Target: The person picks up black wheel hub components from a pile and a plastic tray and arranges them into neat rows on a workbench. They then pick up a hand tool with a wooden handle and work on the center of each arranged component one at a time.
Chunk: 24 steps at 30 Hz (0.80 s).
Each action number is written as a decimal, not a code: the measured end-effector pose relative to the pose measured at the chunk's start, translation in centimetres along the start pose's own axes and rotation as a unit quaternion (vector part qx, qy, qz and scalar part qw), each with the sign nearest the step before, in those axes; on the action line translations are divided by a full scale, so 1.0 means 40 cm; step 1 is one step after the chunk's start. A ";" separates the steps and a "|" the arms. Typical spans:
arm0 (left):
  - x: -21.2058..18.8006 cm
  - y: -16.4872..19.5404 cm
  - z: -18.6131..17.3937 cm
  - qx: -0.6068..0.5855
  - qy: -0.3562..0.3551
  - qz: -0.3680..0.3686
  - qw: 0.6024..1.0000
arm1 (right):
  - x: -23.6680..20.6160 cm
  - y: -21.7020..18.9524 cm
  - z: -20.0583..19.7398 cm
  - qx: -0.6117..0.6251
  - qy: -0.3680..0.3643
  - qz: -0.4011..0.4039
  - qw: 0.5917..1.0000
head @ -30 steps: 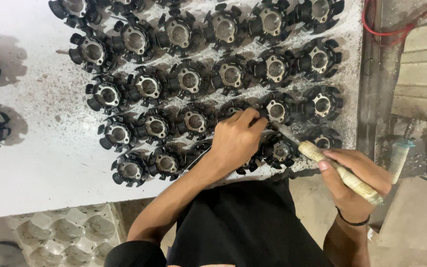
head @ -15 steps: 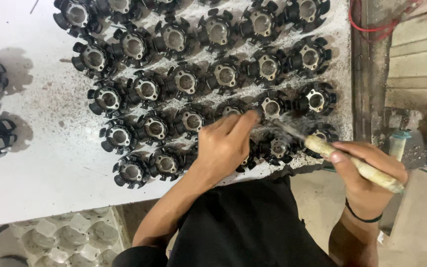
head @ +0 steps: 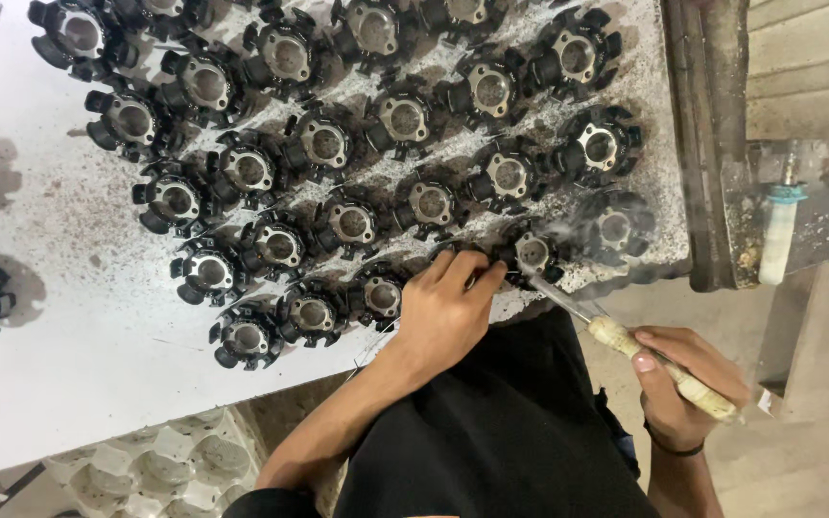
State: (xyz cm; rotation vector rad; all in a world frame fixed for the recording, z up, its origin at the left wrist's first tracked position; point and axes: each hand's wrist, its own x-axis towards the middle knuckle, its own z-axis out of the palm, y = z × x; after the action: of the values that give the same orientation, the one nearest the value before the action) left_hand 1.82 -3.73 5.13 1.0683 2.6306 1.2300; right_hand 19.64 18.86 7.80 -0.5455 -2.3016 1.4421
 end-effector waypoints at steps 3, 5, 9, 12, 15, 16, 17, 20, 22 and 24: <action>-0.002 -0.006 0.008 -0.013 0.001 0.010 1.000 | 0.003 -0.005 0.005 -0.003 -0.003 0.005 1.000; 0.003 -0.006 0.013 -0.021 0.002 0.013 1.000 | 0.013 -0.012 0.011 0.001 -0.011 0.002 1.000; 0.007 -0.004 0.021 -0.017 -0.012 0.012 1.000 | 0.035 -0.054 0.017 -0.057 -0.040 -0.027 0.997; 0.001 -0.007 0.028 -0.018 -0.027 0.023 0.999 | 0.057 -0.100 0.022 -0.106 -0.066 -0.044 0.991; -0.002 -0.010 0.038 -0.028 -0.032 0.019 0.999 | 0.078 -0.144 0.036 -0.131 -0.086 -0.061 0.986; 0.000 -0.009 0.041 -0.031 -0.031 0.017 0.999 | 0.082 -0.158 0.040 -0.149 -0.089 -0.065 0.983; 0.003 -0.008 0.044 -0.038 -0.027 0.016 0.999 | 0.086 -0.169 0.043 -0.164 -0.093 -0.065 0.980; 0.012 -0.002 0.032 -0.058 -0.016 0.012 0.998 | 0.097 -0.184 0.038 -0.202 -0.108 -0.061 0.971; 0.007 -0.004 0.002 -0.073 -0.013 0.010 0.997 | 0.116 -0.168 0.027 -0.151 -0.101 -0.012 0.983; -0.014 -0.019 -0.047 -0.023 -0.002 -0.014 1.000 | 0.119 -0.141 0.027 -0.070 -0.067 0.013 0.995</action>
State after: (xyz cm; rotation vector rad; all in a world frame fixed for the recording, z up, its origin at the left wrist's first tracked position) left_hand 1.24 -5.65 5.76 1.0219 2.5919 1.2758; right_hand 14.28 18.17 12.98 -0.5350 -2.5254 1.3743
